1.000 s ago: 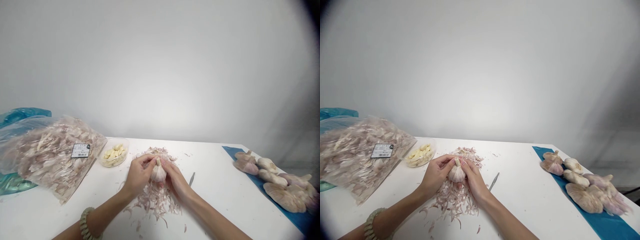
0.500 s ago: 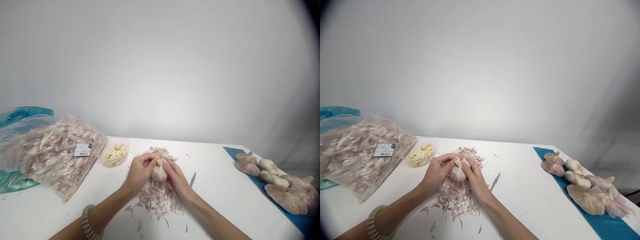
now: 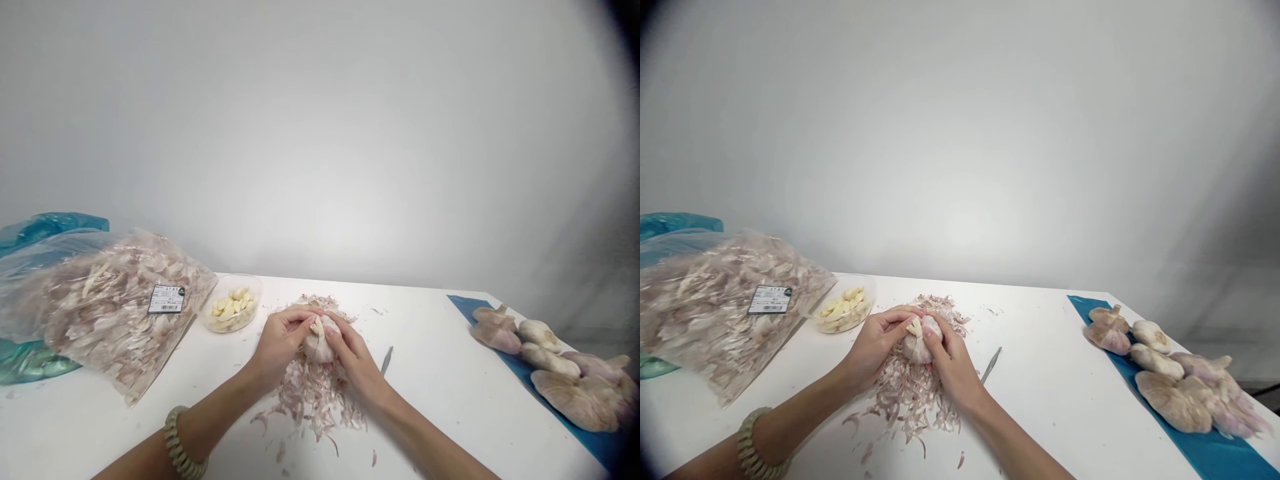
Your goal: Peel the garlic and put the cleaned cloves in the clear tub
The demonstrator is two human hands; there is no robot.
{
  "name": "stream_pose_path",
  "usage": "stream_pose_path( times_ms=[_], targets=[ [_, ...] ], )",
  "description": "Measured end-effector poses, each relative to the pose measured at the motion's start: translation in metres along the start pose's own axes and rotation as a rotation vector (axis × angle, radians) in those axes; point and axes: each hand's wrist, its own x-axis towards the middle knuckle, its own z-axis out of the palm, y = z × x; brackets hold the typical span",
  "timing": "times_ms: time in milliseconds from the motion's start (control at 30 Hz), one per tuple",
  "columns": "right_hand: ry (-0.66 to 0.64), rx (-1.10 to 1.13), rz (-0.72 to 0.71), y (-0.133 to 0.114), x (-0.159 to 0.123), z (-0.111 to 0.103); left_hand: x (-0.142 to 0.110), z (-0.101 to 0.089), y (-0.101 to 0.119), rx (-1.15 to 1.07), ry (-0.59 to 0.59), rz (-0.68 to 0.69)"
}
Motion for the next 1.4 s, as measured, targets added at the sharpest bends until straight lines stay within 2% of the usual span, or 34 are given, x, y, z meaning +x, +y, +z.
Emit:
stream_pose_path(
  times_ms=[167,300,500,667,1000,1167,1400],
  targets=[
    [-0.028,0.050,0.021,0.000,0.000,0.000,0.000,0.001,0.001,0.035,0.005,-0.016],
    [-0.018,0.106,0.078,0.000,0.001,0.001,-0.002,0.003,0.007,0.206,0.031,0.076],
    [0.023,0.232,0.170,0.000,0.003,0.001,-0.002,0.004,0.013,0.314,-0.075,0.211],
    [-0.005,0.357,0.245,-0.003,0.003,0.002,-0.004,0.005,0.012,0.380,-0.088,0.285],
    [0.000,0.275,0.118,-0.003,0.002,0.002,-0.004,0.005,0.015,0.167,-0.031,0.040],
    [-0.020,0.127,0.070,-0.003,0.000,-0.002,-0.004,0.005,0.015,0.097,-0.040,-0.034],
    [0.020,-0.046,0.028,-0.006,-0.002,-0.004,-0.004,0.005,0.015,0.074,-0.027,-0.093]
  ],
)
